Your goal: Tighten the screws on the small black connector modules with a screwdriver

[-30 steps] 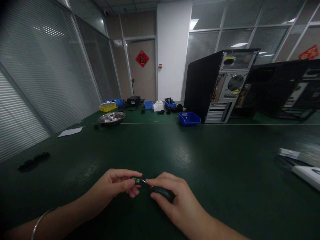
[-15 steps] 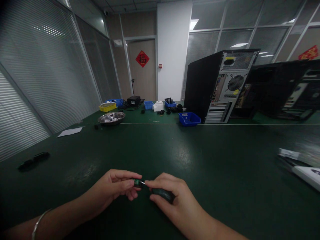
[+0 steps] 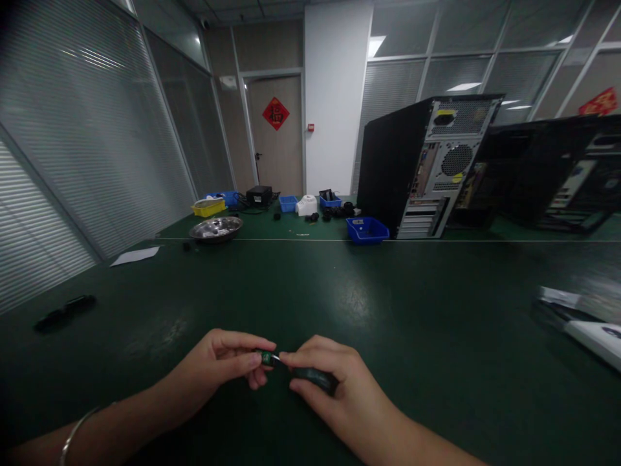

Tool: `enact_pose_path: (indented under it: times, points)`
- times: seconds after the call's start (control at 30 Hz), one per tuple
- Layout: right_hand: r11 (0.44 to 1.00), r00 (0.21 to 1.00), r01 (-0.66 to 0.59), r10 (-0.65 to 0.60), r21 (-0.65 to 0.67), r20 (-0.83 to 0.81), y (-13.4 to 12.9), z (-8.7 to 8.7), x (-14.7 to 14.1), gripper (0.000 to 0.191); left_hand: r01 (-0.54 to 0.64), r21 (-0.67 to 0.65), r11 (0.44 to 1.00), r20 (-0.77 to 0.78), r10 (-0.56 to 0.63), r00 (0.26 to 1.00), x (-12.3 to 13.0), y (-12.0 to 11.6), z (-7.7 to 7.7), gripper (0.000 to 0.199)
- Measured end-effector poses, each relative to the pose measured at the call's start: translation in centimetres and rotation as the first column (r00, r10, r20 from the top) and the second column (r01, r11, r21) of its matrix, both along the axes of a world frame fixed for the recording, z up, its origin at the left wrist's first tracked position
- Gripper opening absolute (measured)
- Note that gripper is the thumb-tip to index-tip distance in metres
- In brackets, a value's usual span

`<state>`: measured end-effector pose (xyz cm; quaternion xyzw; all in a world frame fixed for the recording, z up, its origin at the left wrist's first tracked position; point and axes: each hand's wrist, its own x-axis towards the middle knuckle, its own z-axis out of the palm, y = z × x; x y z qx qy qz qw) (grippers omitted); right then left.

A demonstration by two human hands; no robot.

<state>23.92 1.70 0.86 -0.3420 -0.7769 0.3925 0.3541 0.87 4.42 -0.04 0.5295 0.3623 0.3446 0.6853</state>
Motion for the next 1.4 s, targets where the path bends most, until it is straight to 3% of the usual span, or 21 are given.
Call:
enact_pose_path:
  times: [0.3,0.5,0.67,0.93,1.17,1.27,1.4]
  points:
    - [1.0,1.0,-0.001,0.001,0.013,-0.015,0.2,-0.3,0.0,0.033,0.023,0.012,1.0,0.025,-0.023,0.999,0.0,0.2,-0.2,0.024]
    - [0.997,0.997,0.073,-0.073,-0.005,0.006,0.2,-0.4,0.1,0.033,-0.097,0.051,0.994,-0.012,0.098,0.995,0.1,0.3,0.4,0.036]
    - [0.998,0.998,0.066,-0.066,-0.013,0.022,-0.2,0.0,0.1,0.033,-0.164,0.048,0.985,-0.056,0.166,0.984,-0.1,0.5,0.5,0.017]
    - [0.998,0.998,0.06,-0.06,-0.018,0.023,-0.3,0.4,0.1,0.034,-0.246,0.058,0.967,0.048,0.244,0.969,-0.1,0.4,0.6,0.025]
    - [0.998,0.999,0.052,-0.052,-0.025,0.017,-0.3,0.1,0.1,0.034,-0.13,0.271,0.954,-0.201,0.188,0.961,-0.2,0.2,0.9,0.013]
    - [0.999,0.999,0.049,-0.049,-0.003,0.007,-0.3,-0.1,0.2,0.035,-0.047,0.269,0.962,-0.205,0.105,0.973,-0.1,-0.1,1.0,0.024]
    - [0.999,0.999,0.039,-0.039,0.011,0.005,-0.4,0.0,0.2,0.036,0.032,0.274,0.961,-0.227,0.032,0.973,0.2,-0.4,1.0,0.018]
